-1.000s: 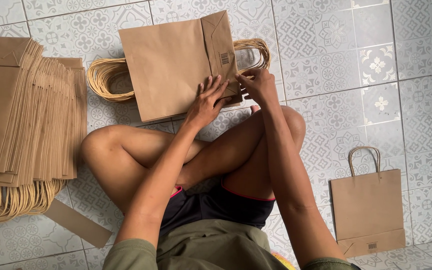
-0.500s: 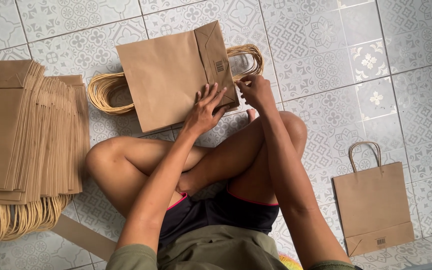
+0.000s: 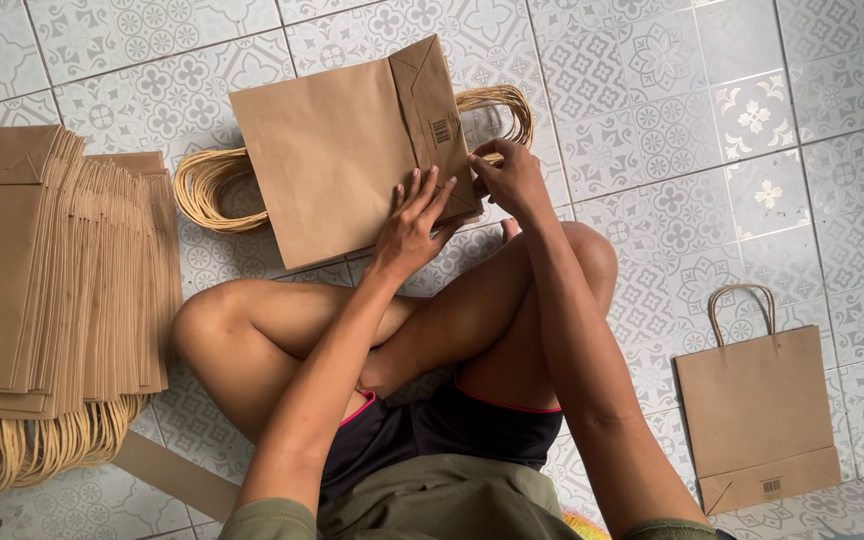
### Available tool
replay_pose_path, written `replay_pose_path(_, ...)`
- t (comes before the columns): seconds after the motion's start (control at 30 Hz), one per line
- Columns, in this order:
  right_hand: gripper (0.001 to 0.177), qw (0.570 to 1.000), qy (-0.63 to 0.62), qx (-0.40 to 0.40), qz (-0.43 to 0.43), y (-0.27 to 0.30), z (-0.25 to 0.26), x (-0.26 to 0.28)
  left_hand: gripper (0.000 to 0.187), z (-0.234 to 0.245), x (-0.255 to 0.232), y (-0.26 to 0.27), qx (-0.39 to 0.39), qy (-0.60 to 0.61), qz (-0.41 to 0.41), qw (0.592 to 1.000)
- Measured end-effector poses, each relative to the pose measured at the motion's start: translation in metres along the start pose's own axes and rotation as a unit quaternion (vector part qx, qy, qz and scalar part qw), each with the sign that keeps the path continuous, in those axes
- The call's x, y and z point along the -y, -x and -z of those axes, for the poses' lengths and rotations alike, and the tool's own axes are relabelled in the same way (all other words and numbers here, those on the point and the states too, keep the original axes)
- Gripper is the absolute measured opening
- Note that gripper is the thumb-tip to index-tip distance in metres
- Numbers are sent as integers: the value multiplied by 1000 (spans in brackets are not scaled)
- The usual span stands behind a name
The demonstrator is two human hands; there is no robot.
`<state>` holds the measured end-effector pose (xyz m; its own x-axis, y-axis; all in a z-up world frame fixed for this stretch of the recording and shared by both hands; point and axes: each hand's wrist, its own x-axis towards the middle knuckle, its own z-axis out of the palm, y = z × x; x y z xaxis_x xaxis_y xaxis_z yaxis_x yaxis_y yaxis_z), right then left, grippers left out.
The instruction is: Unfolding and shaping the bottom of brown paper bags to prepare them for use.
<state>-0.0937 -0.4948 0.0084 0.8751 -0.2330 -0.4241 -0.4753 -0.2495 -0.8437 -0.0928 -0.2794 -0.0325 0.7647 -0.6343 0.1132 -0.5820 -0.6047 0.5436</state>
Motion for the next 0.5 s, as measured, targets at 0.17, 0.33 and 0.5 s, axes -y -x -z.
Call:
replay_pose_path(0.17,32,1000,-7,-1,-5,-1,2,1,68,-9,10,2,-5,36,14,999)
replay_pose_path(0.33,31,999,35,-18,-8,-4,-1,-6,69,-8,10,0,-4,56,28,998)
replay_pose_path(0.5,31,999,20,-19,-19,1,-1,0,71,-5,5,2,-2,66,41,997)
